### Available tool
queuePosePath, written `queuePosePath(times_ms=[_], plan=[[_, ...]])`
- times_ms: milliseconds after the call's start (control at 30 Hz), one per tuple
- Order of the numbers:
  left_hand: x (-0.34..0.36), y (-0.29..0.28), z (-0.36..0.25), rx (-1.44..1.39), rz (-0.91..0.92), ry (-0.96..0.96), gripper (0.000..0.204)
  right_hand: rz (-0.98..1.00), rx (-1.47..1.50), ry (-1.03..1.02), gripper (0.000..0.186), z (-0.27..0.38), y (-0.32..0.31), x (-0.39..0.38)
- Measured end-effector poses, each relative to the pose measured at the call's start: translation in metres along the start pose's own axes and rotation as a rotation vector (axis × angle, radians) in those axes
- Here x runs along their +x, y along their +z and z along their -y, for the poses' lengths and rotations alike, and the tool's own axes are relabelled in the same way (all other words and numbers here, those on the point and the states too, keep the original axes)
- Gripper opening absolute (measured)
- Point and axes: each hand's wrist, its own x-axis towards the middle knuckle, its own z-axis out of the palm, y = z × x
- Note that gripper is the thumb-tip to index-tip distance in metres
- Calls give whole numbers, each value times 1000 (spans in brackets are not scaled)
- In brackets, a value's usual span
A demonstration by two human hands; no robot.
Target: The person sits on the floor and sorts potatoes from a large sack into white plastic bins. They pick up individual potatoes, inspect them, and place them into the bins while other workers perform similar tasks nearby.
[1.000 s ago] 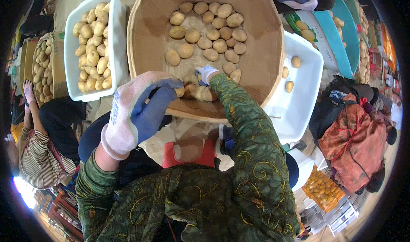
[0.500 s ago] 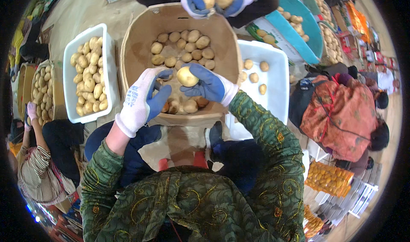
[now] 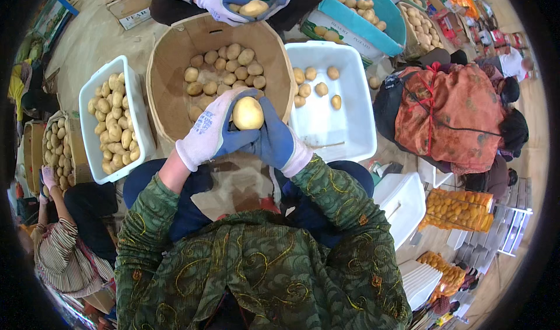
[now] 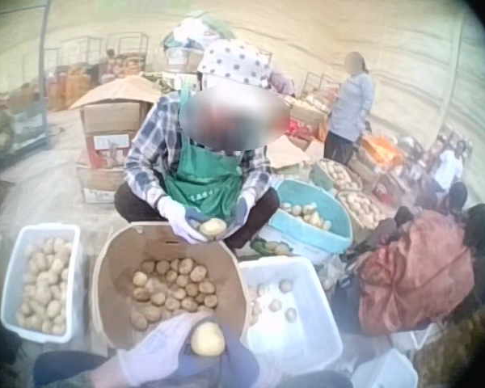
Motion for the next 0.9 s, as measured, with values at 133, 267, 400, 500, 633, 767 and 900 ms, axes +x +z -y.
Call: queuePosePath(times_ms=[133, 267, 400, 500, 633, 767, 900], plan=[[3, -2, -11, 192, -18, -29, 64, 38, -99, 2, 69, 3, 4, -4], [11, 0, -1, 120, -5, -60, 61, -60, -89, 111, 71, 4, 0, -1], [12, 5, 9, -93, 2, -185, 43, -50, -31, 237, 76, 7, -10, 4], [11, -2, 25, -496, 35, -260, 36, -17, 46, 285, 77, 7, -15, 5], [7, 9, 2, -463, 65, -172, 39, -113, -16, 190, 79, 6, -3, -1], [11, 2, 8, -257, 103, -247, 44, -96, -93, 230, 77, 3, 11, -10], [-2, 11, 32, 117, 82, 47, 43, -221, -2, 279, 68, -6, 1, -3]])
